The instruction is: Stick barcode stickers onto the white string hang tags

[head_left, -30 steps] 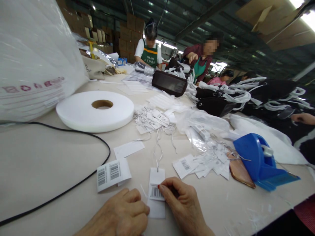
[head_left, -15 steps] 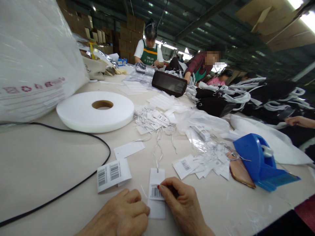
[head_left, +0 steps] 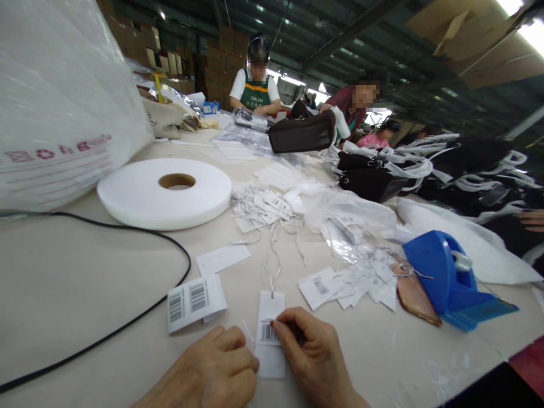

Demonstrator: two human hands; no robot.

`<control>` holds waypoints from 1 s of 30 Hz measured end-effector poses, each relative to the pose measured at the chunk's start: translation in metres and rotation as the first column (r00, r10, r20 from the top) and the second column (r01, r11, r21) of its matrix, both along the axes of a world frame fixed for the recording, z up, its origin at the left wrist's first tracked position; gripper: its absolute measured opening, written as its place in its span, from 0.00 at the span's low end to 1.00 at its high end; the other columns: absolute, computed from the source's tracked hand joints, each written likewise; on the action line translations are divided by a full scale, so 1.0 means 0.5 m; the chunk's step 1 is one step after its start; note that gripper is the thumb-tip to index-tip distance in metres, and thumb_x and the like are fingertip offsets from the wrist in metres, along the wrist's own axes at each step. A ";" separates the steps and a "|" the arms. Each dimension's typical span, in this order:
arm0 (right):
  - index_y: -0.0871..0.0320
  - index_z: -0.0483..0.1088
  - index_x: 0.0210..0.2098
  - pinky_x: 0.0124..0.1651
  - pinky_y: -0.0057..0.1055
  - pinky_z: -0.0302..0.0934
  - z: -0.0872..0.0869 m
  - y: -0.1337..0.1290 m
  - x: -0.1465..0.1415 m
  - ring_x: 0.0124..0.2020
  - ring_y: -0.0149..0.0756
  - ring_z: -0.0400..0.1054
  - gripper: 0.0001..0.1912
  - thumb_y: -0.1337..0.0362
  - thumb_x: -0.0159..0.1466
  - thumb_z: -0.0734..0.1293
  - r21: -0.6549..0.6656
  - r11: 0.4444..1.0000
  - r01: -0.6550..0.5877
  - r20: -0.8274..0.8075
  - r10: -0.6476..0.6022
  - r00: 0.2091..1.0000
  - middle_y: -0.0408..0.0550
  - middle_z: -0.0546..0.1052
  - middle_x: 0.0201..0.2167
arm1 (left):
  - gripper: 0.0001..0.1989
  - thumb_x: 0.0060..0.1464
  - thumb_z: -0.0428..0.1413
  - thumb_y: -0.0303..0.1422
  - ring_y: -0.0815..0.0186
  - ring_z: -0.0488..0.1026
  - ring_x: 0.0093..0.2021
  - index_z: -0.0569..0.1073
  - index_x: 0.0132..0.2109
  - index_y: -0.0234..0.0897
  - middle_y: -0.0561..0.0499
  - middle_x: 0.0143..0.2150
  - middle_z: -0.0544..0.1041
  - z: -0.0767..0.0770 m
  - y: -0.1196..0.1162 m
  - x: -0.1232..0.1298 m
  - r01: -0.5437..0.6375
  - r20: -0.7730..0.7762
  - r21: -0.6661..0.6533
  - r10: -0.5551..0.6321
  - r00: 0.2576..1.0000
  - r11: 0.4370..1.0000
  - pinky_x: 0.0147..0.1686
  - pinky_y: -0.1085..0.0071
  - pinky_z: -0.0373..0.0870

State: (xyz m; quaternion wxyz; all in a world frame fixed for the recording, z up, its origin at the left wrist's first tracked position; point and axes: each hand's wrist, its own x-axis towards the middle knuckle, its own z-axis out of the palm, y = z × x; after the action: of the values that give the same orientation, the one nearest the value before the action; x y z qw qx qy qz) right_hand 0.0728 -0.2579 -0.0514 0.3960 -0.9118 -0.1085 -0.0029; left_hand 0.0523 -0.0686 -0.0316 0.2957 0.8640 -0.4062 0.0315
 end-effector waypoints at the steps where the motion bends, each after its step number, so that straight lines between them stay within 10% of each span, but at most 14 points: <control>1: 0.58 0.70 0.26 0.24 0.22 0.56 0.000 0.001 0.000 0.22 0.31 0.66 0.09 0.63 0.60 0.61 -0.010 1.000 0.003 0.008 -0.003 1.000 0.43 0.73 0.20 | 0.09 0.56 0.49 0.29 0.64 0.67 0.34 0.64 0.27 0.38 0.52 0.34 0.76 -0.002 0.000 0.001 0.007 0.008 -0.006 -0.007 1.000 1.000 0.34 0.69 0.64; 8: 0.58 0.69 0.25 0.25 0.23 0.56 0.007 0.010 -0.005 0.23 0.31 0.66 0.08 0.66 0.59 0.61 -0.016 1.000 0.022 0.096 -0.021 0.995 0.44 0.73 0.20 | 0.17 0.61 0.41 0.42 0.61 0.70 0.43 0.68 0.36 0.38 0.49 0.42 0.77 -0.037 -0.014 0.012 -0.105 0.323 -0.200 0.167 0.931 0.974 0.42 0.66 0.63; 15: 0.58 0.68 0.24 0.24 0.24 0.53 0.007 0.020 -0.007 0.20 0.31 0.66 0.07 0.69 0.57 0.61 -0.159 0.986 0.050 0.226 -0.013 0.974 0.43 0.71 0.18 | 0.12 0.54 0.53 0.42 0.58 0.69 0.46 0.69 0.38 0.37 0.48 0.46 0.76 -0.010 -0.009 0.008 -0.080 0.135 0.083 0.068 0.988 0.993 0.46 0.62 0.62; 26: 0.59 0.64 0.42 0.24 0.30 0.59 0.003 0.008 -0.011 0.26 0.39 0.69 0.11 0.64 0.60 0.61 -0.359 0.915 0.184 0.450 -0.003 0.893 0.48 0.73 0.27 | 0.21 0.58 0.41 0.50 0.63 0.70 0.36 0.66 0.31 0.39 0.52 0.38 0.77 -0.076 -0.027 0.027 -0.110 0.361 -0.147 0.156 0.919 0.983 0.38 0.65 0.58; 30: 0.59 0.68 0.42 0.35 0.35 0.60 -0.015 0.000 -0.020 0.35 0.41 0.69 0.14 0.71 0.61 0.55 -0.265 0.963 0.041 0.608 0.134 0.782 0.51 0.76 0.34 | 0.20 0.56 0.46 0.49 0.62 0.70 0.36 0.67 0.30 0.38 0.51 0.36 0.77 -0.084 -0.027 0.024 -0.120 0.378 -0.138 0.165 0.911 0.983 0.37 0.64 0.59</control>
State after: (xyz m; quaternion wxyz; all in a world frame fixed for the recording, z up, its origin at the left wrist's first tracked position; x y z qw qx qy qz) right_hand 0.0628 -0.2577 -0.0587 0.2133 -0.9012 -0.2546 -0.2785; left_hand 0.0644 -0.0818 -0.0734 0.2542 0.8501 -0.3901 0.2462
